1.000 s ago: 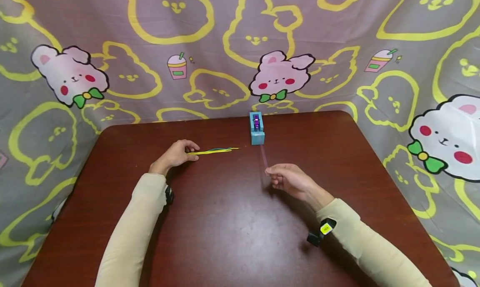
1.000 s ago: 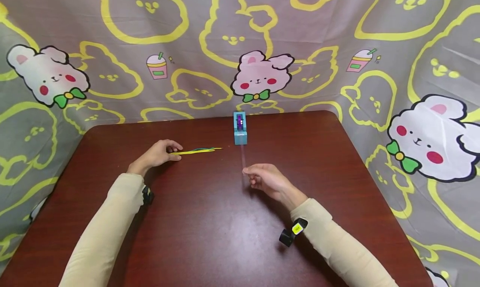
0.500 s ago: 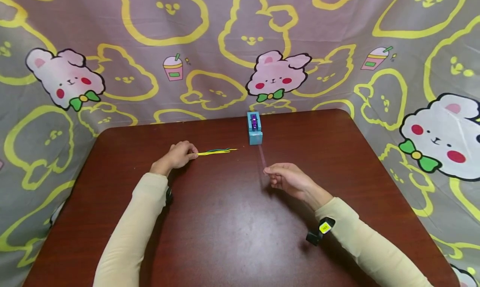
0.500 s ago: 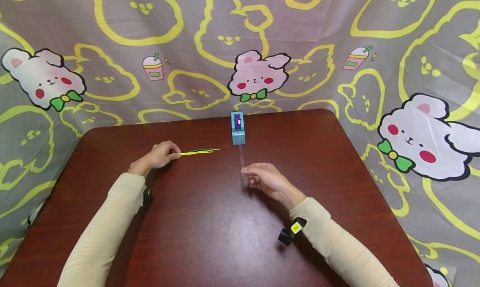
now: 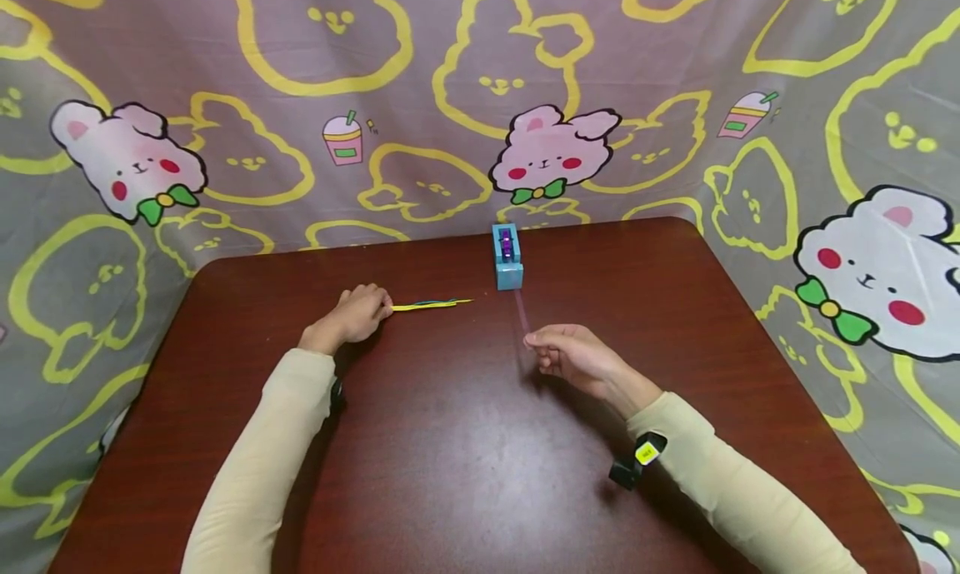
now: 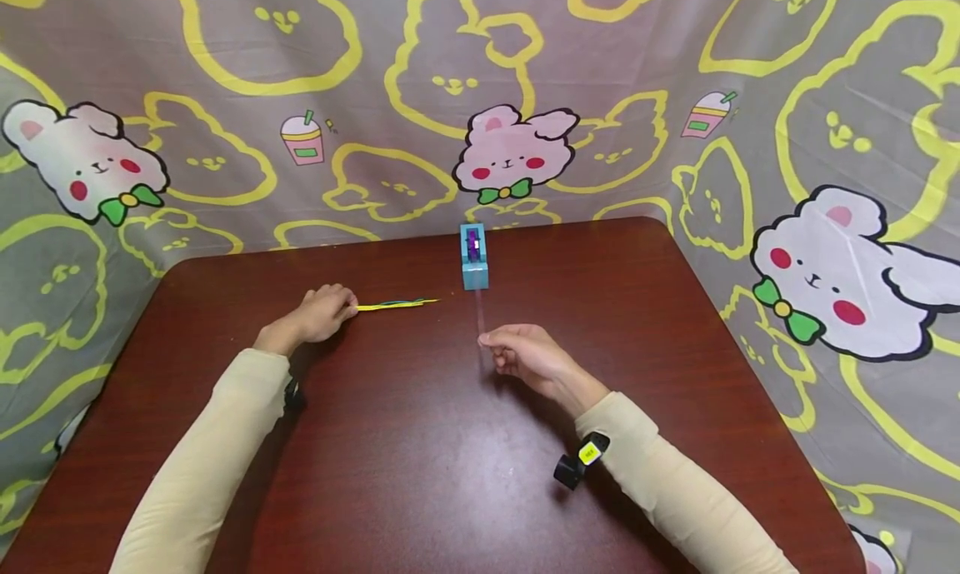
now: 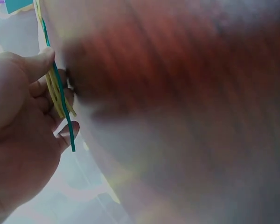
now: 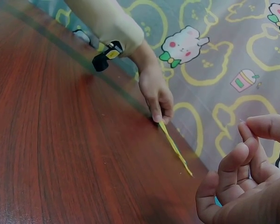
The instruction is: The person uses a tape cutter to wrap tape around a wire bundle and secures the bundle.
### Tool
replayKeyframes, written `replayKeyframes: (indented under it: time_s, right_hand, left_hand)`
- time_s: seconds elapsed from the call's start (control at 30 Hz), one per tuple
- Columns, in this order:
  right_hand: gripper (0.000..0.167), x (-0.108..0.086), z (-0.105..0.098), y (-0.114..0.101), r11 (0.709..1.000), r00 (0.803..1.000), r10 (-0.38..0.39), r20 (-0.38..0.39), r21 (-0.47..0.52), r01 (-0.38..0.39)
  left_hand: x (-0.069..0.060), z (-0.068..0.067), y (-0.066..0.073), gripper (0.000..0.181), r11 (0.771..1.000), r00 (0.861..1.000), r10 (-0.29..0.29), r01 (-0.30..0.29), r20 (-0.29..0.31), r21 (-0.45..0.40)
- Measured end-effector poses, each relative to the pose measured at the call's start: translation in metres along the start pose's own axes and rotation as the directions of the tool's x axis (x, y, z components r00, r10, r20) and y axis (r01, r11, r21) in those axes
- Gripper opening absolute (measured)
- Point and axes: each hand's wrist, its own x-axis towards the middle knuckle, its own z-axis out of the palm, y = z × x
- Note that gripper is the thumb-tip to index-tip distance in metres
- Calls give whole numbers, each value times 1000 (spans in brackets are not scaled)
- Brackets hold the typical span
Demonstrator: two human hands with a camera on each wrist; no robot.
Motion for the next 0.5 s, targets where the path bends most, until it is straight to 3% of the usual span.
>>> replayKeyframes:
  time_s: [0.23,0.5]
  right_hand:
    - [18,-2,1,-2,1000,1000,-2,-5,-3,2]
    - [17,-2,1,-1,1000,1000,-9,-3,5,9]
  left_hand:
    - [-2,-6,1,11,999,998,-47,46,-37,-24]
    - [-8,-7,-3,17,999,992,-30,32,-123,14]
